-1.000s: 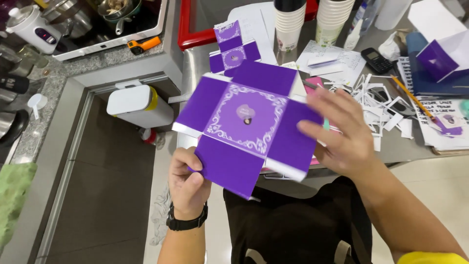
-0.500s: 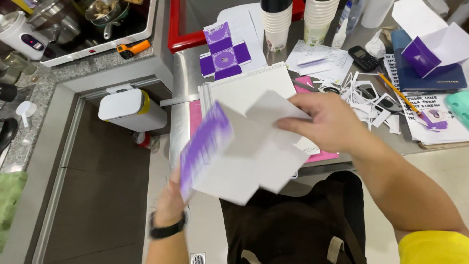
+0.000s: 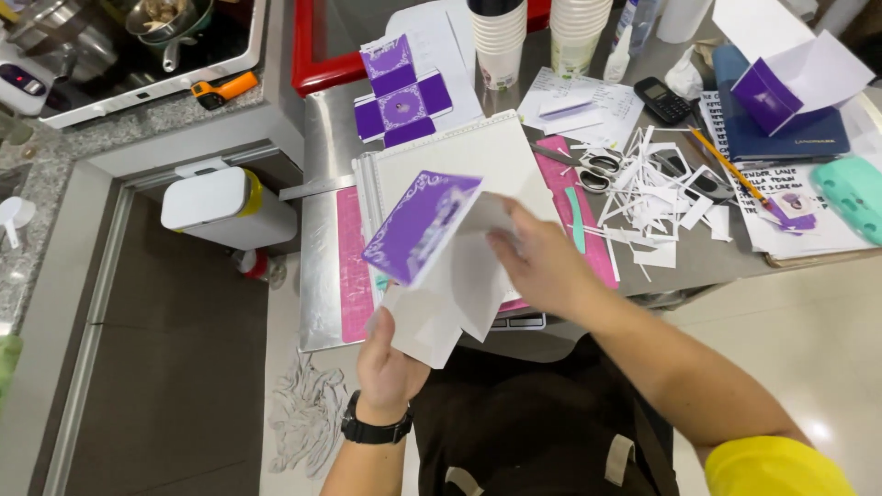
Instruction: The person uses a paper trimmer and a scoring tool to cut and crease a purple printed paper sheet. They then fold the sheet along the scored lines to form a small box, tucking the flaps to secure the shape. The finished box is placed on the table among other completed boxes.
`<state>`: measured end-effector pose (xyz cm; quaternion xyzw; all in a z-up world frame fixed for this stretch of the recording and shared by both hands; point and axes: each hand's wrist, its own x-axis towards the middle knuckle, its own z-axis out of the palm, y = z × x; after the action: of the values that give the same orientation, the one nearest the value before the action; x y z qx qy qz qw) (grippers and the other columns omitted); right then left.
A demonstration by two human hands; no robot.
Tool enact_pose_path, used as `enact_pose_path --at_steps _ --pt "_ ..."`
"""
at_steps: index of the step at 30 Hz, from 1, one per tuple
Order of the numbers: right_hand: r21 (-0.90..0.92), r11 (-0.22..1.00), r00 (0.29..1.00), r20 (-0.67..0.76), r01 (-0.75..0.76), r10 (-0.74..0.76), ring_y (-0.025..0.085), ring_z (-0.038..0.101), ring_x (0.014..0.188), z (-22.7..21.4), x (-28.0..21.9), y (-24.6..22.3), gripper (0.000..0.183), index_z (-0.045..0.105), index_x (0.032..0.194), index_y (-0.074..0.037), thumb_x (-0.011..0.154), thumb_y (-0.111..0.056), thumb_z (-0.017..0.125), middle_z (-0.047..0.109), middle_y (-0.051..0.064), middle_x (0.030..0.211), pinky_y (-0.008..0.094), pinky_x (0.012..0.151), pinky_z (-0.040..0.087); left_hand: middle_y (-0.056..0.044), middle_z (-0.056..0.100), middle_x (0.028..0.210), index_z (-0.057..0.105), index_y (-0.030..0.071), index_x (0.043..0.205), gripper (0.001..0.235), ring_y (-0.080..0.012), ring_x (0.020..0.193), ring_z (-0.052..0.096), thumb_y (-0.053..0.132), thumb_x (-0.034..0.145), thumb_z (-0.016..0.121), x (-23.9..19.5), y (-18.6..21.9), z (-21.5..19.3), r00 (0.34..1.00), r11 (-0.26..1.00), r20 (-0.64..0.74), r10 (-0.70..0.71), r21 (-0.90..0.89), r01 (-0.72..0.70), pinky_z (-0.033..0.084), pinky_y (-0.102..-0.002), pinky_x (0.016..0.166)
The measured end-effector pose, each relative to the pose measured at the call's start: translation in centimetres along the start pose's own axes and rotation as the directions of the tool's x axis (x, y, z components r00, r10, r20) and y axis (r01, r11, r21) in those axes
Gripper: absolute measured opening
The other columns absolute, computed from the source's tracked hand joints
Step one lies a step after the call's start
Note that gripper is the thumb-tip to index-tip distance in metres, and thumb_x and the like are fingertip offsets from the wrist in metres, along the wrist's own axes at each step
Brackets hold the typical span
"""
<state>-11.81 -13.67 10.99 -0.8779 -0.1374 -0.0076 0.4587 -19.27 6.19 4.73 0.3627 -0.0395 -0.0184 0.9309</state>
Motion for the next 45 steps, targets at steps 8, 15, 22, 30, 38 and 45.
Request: enact_pose_path --at_steps 8,15,22,30,38,45 --pt "0.487 0.871 0.963 0.198 0.066 -0.184 0.049 0.037 0.144 3.4 -3.0 -1.2 0.067 0.023 0.162 -0.003 0.104 -0.033 0.038 0.04 0.029 0.157 0.066 0.115 0.03 -0.025 0.034 0.162 0.019 -0.002 0.161 0.088 -0.0296 0.148 0.032 0.05 0.101 0.056 -0.4 -1.5 1.1 0.926 0.926 0.355 0.128 0.291 -0.239 0.022 -0.053 0.124" --pt "0.407 0.904 0.945 0.225 0.129 -0.236 0.053 0.022 0.147 2.4 -3.8 -5.0 0.08 0.019 0.159 0.006 0.101 -0.05 0.023 0.026 0.037 0.159 0.065 0.119 0.014 -0.025 0.021 0.167 0.008 -0.009 0.16 0.115 -0.0366 0.154 0.019 0.082 0.093 0.031 0.3 -1.5 1.1 0.86 0.733 0.459 0.222 0.503 -0.458 0.011 -0.052 0.127" --pt "0.209 0.93 0.917 0.205 0.302 -0.343 0.063 -0.033 0.138 4.9 -4.6 -4.4 0.097 -0.006 0.158 0.009 0.1 -0.068 0.007 -0.024 0.045 0.156 0.07 0.112 -0.017 -0.015 0.052 0.15 0.032 -0.005 0.157 0.111 -0.0269 0.135 0.052 0.083 0.089 0.026 0.0 -1.2 0.4 0.911 0.931 0.37 0.181 0.233 -0.279 0.03 -0.035 0.121" --pt "0.356 0.924 0.978 0.097 0.141 -0.187 0.066 0.036 0.134 3.1 -3.0 -0.9 0.089 0.007 0.16 0.007 0.098 -0.032 0.057 0.026 0.044 0.152 0.069 0.107 0.039 -0.018 0.064 0.136 0.046 -0.003 0.149 0.102 -0.0214 0.106 0.069 0.078 0.095 0.015 0.2 0.4 0.5 0.936 0.957 0.208 0.283 -0.003 -0.289 0.05 -0.038 0.106" --pt "0.548 0.832 0.994 0.109 -0.082 0.026 0.028 0.054 0.136 3.5 -3.9 3.3 0.055 0.047 0.152 0.0 0.099 -0.009 0.056 0.06 0.02 0.146 0.05 0.115 0.04 -0.016 0.058 0.146 0.04 0.005 0.156 0.085 -0.0275 0.126 0.058 0.061 0.102 0.006 -1.1 0.8 2.4 0.934 0.782 -0.301 0.191 0.622 0.04 0.037 -0.041 0.119" --pt "0.594 0.783 0.975 0.214 -0.184 0.067 0.021 0.062 0.126 5.5 -8.1 3.2 0.048 0.056 0.147 -0.002 0.1 -0.014 0.056 0.072 0.014 0.134 0.05 0.108 0.047 -0.017 0.06 0.121 0.044 0.006 0.14 0.049 -0.0317 0.118 0.059 0.037 0.11 0.021 1.1 -1.3 0.8 0.857 0.394 -0.066 0.511 0.904 -0.165 0.039 -0.051 0.112"
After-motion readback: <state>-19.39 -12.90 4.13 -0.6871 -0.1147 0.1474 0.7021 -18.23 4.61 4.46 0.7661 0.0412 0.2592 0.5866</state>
